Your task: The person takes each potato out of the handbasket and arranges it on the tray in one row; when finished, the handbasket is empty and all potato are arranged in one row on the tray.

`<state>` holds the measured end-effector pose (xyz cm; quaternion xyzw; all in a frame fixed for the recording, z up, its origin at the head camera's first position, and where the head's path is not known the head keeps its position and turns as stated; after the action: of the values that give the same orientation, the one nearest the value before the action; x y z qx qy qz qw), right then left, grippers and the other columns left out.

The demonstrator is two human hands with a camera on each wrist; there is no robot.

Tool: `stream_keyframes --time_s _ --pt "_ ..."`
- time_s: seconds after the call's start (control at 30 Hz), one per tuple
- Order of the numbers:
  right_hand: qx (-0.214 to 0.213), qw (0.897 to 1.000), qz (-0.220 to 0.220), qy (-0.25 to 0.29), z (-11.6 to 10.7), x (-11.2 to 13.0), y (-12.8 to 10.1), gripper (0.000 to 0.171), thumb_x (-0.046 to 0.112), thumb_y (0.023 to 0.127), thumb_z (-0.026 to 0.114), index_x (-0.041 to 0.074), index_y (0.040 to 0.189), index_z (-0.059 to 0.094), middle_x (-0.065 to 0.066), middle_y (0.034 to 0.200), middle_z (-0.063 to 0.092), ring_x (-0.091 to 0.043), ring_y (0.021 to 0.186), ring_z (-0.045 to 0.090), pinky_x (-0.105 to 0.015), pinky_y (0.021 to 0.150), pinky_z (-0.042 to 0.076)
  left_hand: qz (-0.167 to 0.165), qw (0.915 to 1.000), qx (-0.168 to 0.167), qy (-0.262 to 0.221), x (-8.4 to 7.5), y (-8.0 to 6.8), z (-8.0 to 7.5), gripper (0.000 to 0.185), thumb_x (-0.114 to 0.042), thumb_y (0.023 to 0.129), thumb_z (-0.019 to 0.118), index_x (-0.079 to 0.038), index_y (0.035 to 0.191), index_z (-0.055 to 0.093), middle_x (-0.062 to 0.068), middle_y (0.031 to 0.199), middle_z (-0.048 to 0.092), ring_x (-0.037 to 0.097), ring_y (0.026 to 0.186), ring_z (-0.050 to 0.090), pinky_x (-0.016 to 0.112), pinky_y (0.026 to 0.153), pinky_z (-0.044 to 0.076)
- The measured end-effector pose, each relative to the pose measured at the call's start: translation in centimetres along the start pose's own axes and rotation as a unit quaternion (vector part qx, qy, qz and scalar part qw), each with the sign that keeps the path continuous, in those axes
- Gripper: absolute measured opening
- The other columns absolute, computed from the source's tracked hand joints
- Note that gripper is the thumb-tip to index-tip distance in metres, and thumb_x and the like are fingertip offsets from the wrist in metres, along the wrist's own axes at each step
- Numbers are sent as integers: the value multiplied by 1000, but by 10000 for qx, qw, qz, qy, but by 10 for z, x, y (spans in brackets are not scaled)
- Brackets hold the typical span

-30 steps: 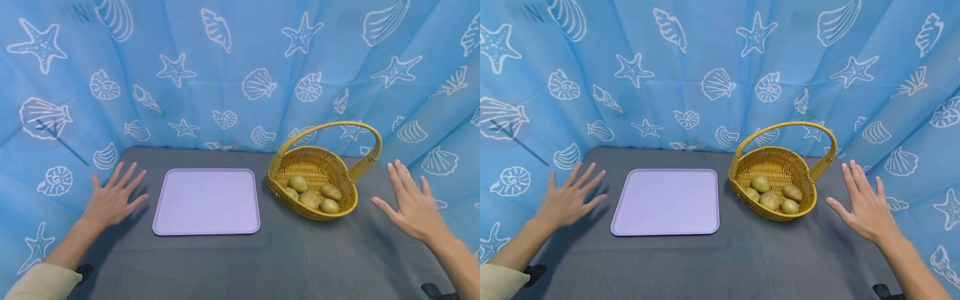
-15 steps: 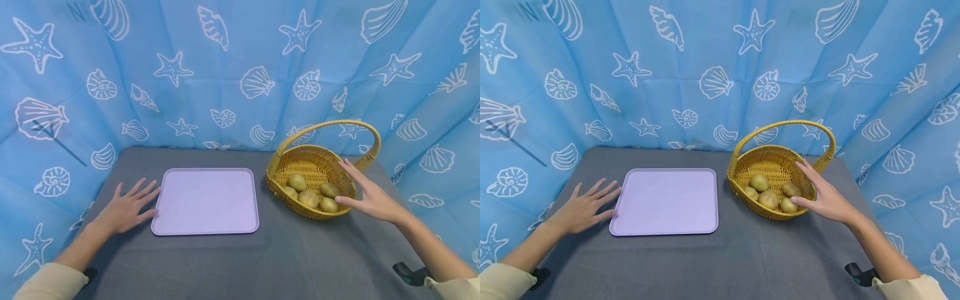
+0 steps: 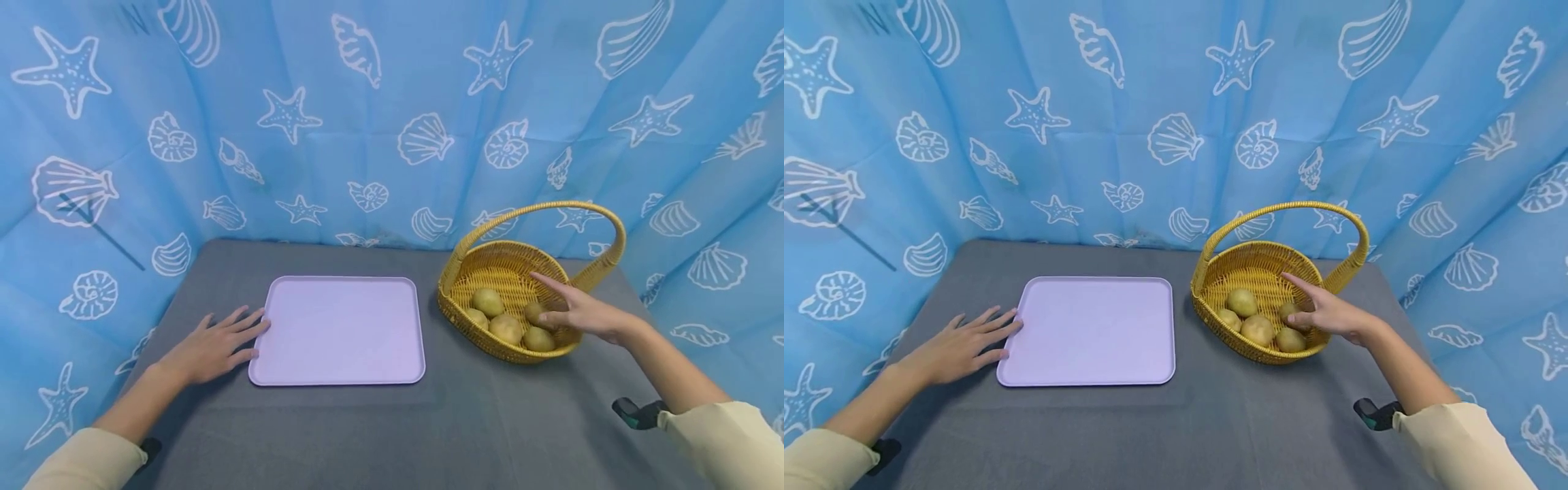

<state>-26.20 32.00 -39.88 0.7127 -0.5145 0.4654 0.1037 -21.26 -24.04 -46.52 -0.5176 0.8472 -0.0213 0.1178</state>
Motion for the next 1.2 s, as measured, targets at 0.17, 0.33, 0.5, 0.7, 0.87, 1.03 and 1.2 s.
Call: stream_keyframes --time_s 0.17,0.33,0.5,0.7,0.87,1.03,1.2 --pt "418 9936 593 860 -1 -13 8 82 10 101 53 9 160 -5 -38 157 -8 -59 142 2 -71 106 25 69 9997 142 -182 -4 -1 3 63 -50 101 51 -14 152 43 12 159 34 44 146 26 78 105 18" --pt "601 9867 925 1191 -5 -20 15 75 14 106 46 8 159 -7 -39 156 -7 -59 142 5 -69 106 29 33 9995 184 -251 -2 0 5 63 -50 101 51 -14 152 43 12 159 34 44 146 26 78 104 18" --pt "686 9780 1273 1505 -9 -26 21 70 18 108 39 6 158 -9 -37 156 -15 -59 141 1 -71 103 31 2 9995 204 -220 1 1 7 64 -51 101 49 -14 152 42 12 160 33 44 146 26 78 104 19" --pt "877 9723 1529 1535 -8 -36 27 68 13 108 37 -3 156 -7 -40 155 -9 -57 143 0 -67 102 38 -7 9993 190 -309 1 1 7 65 -51 101 50 -14 153 41 13 160 33 44 146 24 78 105 17" --pt "1001 9711 1710 1332 -2 -45 30 60 8 107 35 -9 155 2 -42 155 -4 -56 143 3 -60 101 44 1 9992 202 -354 0 1 8 65 -51 101 50 -14 153 41 12 160 32 45 146 24 78 105 17" --pt "942 9746 1749 1031 -1 -48 30 58 6 105 42 -13 152 15 -41 154 9 -55 141 19 -53 99 49 43 9995 134 -287 -1 2 6 64 -50 101 51 -13 152 42 13 159 34 45 146 25 78 105 18" --pt "976 9780 1669 783 2 -42 29 61 4 100 52 -11 152 23 -37 152 26 -44 136 39 -48 100 49 53 9995 126 -285 -3 1 5 64 -50 101 51 -13 152 42 13 159 34 45 146 25 78 105 18"
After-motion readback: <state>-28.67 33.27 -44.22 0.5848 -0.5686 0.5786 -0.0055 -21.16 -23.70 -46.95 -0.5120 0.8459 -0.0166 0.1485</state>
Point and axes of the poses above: each hand's wrist, its own y-axis towards the middle knuckle, its own z-axis out of the palm, x = y × z, the point moved 9 cm from there along y, towards the middle knuckle
